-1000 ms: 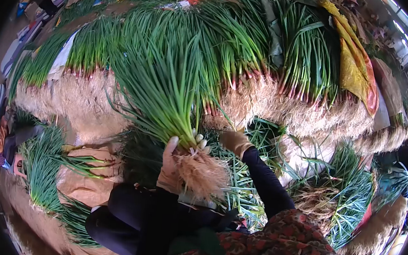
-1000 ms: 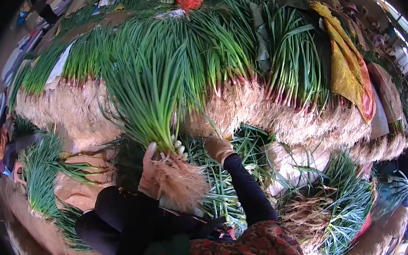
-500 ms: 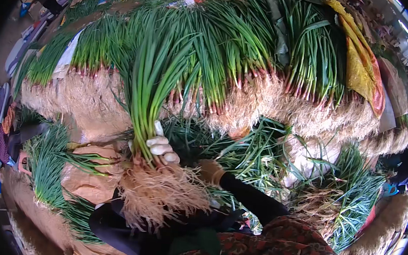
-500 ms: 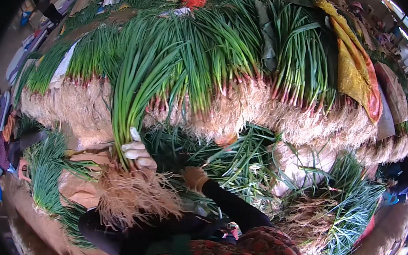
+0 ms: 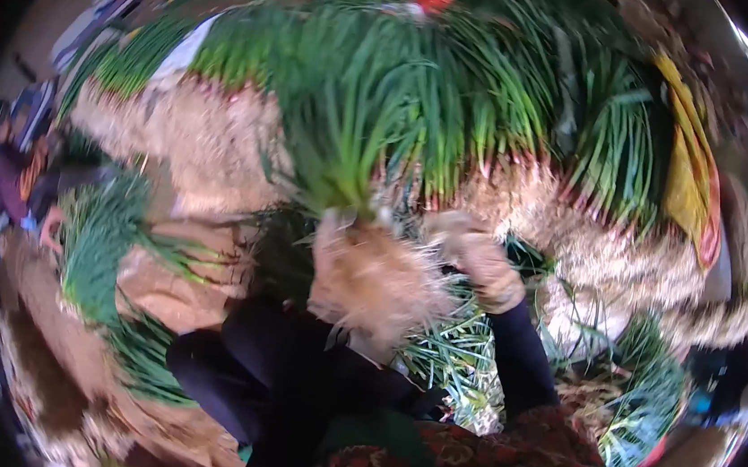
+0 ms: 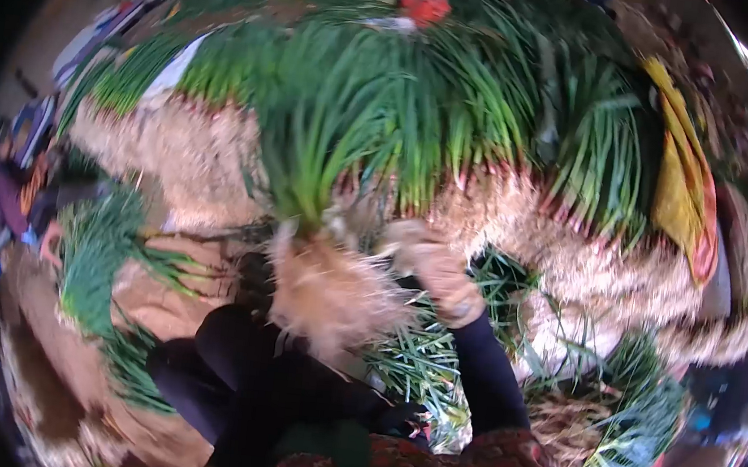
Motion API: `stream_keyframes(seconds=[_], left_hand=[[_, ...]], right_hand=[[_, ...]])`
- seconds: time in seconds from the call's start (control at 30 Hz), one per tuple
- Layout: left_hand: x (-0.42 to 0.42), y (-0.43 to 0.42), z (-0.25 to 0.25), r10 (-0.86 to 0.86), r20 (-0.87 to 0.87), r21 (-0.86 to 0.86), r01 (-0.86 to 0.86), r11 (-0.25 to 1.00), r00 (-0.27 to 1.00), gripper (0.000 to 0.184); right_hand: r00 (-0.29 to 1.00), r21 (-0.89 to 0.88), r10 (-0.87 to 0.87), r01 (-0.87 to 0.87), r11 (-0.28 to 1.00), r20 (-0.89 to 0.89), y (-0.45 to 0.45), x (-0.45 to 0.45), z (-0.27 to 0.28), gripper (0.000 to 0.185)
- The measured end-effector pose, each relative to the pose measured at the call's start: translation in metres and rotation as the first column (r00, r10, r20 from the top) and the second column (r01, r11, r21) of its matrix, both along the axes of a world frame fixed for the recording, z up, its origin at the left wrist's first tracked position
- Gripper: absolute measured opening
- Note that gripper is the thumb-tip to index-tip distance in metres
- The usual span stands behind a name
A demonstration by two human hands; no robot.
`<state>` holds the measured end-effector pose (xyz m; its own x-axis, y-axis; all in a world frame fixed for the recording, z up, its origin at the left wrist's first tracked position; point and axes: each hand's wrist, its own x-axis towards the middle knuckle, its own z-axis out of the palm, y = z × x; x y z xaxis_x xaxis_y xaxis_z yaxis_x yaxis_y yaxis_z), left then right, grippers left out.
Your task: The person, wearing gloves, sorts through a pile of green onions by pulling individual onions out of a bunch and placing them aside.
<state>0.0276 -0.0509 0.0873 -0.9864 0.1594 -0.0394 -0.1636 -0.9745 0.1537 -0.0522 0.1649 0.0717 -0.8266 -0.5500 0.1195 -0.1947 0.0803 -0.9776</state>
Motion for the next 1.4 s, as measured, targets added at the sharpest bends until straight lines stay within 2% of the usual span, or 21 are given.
stream_keyframes(seconds=[0.03,0.1,0.2,0.4,0.53,0.67,0.73,0.77,0.8,0.83,0.87,0.9,0.93,0.97,1.03,1.07,1.1,1.13,1.23,1.3,1.4], left_hand=[[-0.002,0.007,0.001,0.026,0.017,-0.039,-0.025,0.999,1.000,0.052],[-0.005,0.019,0.001,0.056,0.018,-0.103,-0.054,0.993,0.998,0.049],[-0.004,0.033,0.004,0.098,-0.005,-0.162,-0.097,0.982,0.995,0.044],[0.017,0.028,0.022,0.282,-0.109,-0.220,-0.299,0.929,0.953,0.034],[0.018,-0.011,0.049,0.452,-0.180,-0.213,-0.483,0.849,0.874,0.028],[0.027,-0.103,0.079,0.689,-0.256,-0.194,-0.735,0.650,0.678,0.023],[0.047,-0.170,0.076,0.786,-0.258,-0.182,-0.827,0.532,0.563,0.021],[0.061,-0.204,0.068,0.820,-0.235,-0.173,-0.853,0.493,0.522,0.020],[0.070,-0.239,0.054,0.845,-0.200,-0.101,-0.868,0.486,0.496,0.023],[0.117,-0.266,0.047,0.844,-0.077,-0.359,-0.804,0.474,0.531,0.025],[0.138,-0.298,0.030,0.856,-0.013,-0.492,-0.749,0.444,0.516,0.025],[0.158,-0.325,0.002,0.857,0.038,-0.563,-0.698,0.443,0.514,0.034],[0.172,-0.351,-0.034,0.898,-0.058,-0.571,-0.752,0.328,0.435,0.036],[0.189,-0.370,-0.075,0.909,-0.055,-0.551,-0.772,0.317,0.413,0.032],[0.229,-0.366,-0.112,0.924,0.140,-0.549,-0.748,0.372,0.356,0.028],[0.245,-0.367,-0.153,0.911,0.308,-0.613,-0.674,0.411,0.275,0.030],[0.255,-0.353,-0.165,0.910,0.392,-0.704,-0.593,0.391,0.134,0.031],[0.266,-0.351,-0.216,0.888,0.430,-0.681,-0.587,0.439,0.165,0.034],[0.323,-0.321,-0.361,0.792,0.384,-0.457,-0.647,0.610,0.476,0.050],[0.312,-0.312,-0.354,0.660,0.564,-0.389,-0.545,0.743,0.496,0.049],[0.338,-0.306,-0.363,0.612,0.591,-0.527,-0.322,0.786,0.526,0.047]], right_hand=[[0.992,-0.053,-0.103,0.106,0.993,0.067,0.019,0.004,0.012,0.025],[0.968,-0.147,-0.185,0.210,0.967,0.168,0.035,0.016,0.032,0.025],[0.956,-0.214,-0.171,0.223,0.951,0.238,0.018,0.033,0.050,0.024],[0.957,-0.257,-0.018,0.096,0.962,0.289,-0.030,0.052,0.075,0.024],[0.937,-0.235,0.092,-0.011,0.972,0.337,-0.074,0.066,0.077,0.023],[0.890,-0.215,0.215,-0.136,0.967,0.403,-0.117,0.082,0.071,0.023],[0.855,-0.239,0.325,-0.244,0.940,0.404,-0.128,0.072,0.072,0.023],[0.826,-0.326,0.460,-0.359,0.875,0.325,-0.131,0.056,0.072,0.022],[0.879,-0.218,0.348,-0.288,0.933,0.327,-0.122,0.032,0.067,0.023],[0.905,-0.153,0.333,-0.301,0.941,0.265,-0.119,0.021,0.064,0.025],[0.927,-0.086,0.321,-0.310,0.947,0.196,-0.115,0.009,0.060,0.027],[0.990,0.089,0.134,-0.137,0.987,0.037,-0.099,-0.011,0.036,0.028],[0.994,0.346,0.104,-0.088,0.934,-0.027,-0.085,-0.017,0.038,0.030],[0.990,0.481,0.078,-0.014,0.877,-0.114,-0.076,-0.025,0.029,0.029],[0.974,0.616,0.098,0.048,0.787,-0.202,-0.059,-0.038,-0.001,0.028],[0.976,0.679,0.128,0.027,0.734,-0.177,-0.050,-0.042,-0.014,0.028],[0.978,0.742,0.159,-0.008,0.670,-0.134,-0.039,-0.045,-0.029,0.027],[0.979,0.804,0.189,-0.049,0.593,-0.079,-0.027,-0.044,-0.048,0.027],[0.955,0.905,0.278,-0.207,0.372,0.104,0.024,-0.032,-0.094,0.028],[0.956,0.921,0.260,-0.222,0.321,0.140,0.055,-0.025,-0.127,0.029],[0.988,0.905,0.143,-0.015,0.425,-0.051,0.084,-0.043,-0.198,0.032]])
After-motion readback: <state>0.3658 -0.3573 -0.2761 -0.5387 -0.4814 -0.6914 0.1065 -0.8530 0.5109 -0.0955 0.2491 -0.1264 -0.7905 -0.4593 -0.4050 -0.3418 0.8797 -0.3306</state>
